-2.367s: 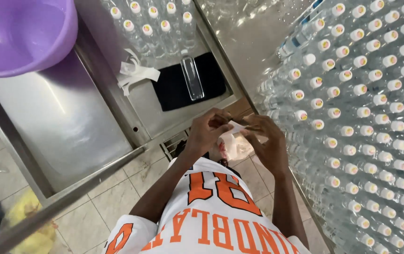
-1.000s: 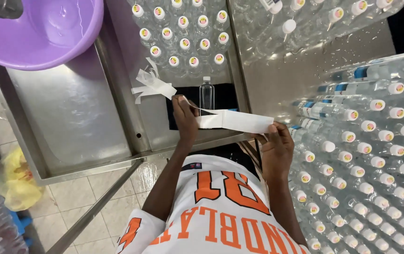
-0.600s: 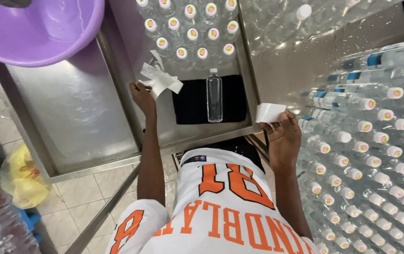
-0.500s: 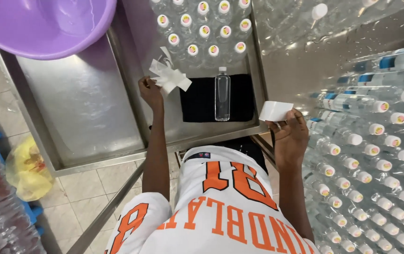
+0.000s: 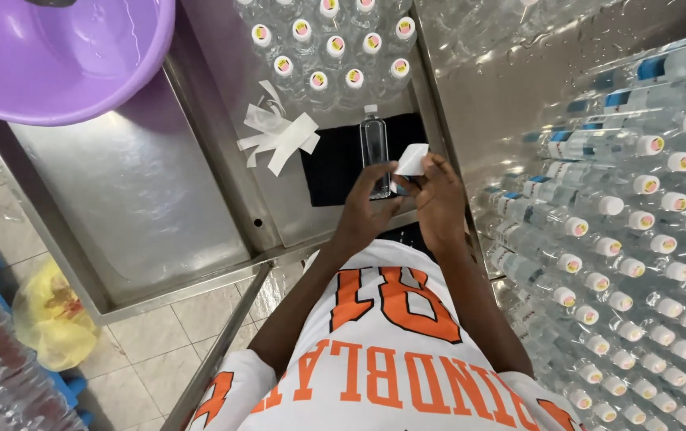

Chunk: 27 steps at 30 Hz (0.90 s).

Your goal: The person applies labels to clear plastic water bottles. They peel each label from a backing sheet, wrap it around the bottle, and smooth it down before placing the labeled bottle on a nearby table among other bottles.

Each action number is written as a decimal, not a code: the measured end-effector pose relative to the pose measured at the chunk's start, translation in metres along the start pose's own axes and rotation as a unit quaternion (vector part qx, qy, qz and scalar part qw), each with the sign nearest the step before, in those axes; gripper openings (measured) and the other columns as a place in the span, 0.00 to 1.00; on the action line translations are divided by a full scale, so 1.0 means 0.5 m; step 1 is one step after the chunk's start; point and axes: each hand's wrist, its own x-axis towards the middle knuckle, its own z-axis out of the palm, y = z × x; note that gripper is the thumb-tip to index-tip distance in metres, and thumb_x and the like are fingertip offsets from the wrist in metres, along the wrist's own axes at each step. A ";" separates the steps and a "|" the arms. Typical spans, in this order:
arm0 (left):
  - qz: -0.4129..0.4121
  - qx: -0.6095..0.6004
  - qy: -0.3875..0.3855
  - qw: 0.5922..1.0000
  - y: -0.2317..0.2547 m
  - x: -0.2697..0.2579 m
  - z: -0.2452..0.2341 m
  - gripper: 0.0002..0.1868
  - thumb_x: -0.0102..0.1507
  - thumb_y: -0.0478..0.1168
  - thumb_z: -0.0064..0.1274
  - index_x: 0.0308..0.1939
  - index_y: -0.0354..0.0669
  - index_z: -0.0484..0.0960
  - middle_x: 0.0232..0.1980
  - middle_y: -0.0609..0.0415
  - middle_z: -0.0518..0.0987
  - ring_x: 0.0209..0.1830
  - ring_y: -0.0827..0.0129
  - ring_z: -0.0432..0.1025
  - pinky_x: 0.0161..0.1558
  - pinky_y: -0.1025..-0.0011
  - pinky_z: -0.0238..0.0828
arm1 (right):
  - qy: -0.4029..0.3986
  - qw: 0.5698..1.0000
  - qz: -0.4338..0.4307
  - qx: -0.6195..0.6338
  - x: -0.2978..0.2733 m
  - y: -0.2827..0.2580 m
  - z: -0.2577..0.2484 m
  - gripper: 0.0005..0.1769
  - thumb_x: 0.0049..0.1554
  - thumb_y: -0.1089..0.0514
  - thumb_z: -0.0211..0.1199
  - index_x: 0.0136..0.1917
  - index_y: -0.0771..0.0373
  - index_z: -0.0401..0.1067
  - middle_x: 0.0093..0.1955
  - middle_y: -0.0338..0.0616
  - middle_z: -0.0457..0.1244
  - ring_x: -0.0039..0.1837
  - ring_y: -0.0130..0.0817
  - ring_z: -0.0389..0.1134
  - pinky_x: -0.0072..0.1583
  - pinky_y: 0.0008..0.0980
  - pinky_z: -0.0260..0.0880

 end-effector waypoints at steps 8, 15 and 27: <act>-0.175 -0.126 0.140 0.966 -0.082 0.051 -0.016 0.23 0.71 0.46 0.66 0.63 0.40 0.75 0.55 0.50 0.77 0.55 0.65 0.75 0.61 0.56 0.79 | -0.174 0.983 0.023 -0.056 -0.008 -0.038 0.042 0.24 0.70 0.44 0.62 0.71 0.61 0.70 0.75 0.51 0.66 0.80 0.42 0.64 0.83 0.50 0.60; -0.253 -0.272 0.234 0.898 -0.099 0.056 -0.019 0.15 0.73 0.42 0.62 0.55 0.39 0.74 0.46 0.54 0.70 0.49 0.57 0.82 0.59 0.52 0.87 | -0.119 0.963 0.163 -0.181 -0.027 0.114 -0.100 0.28 0.67 0.45 0.66 0.64 0.74 0.77 0.55 0.63 0.73 0.58 0.52 0.78 0.64 0.56 0.79; -0.349 -0.378 0.232 0.826 -0.193 -0.033 -0.017 0.24 0.69 0.36 0.68 0.55 0.27 0.69 0.47 0.48 0.69 0.49 0.50 0.80 0.63 0.40 0.84 | 0.068 0.986 0.090 -0.120 0.082 0.214 -0.171 0.18 0.63 0.51 0.76 0.55 0.65 0.75 0.44 0.48 0.70 0.44 0.38 0.76 0.53 0.40 0.78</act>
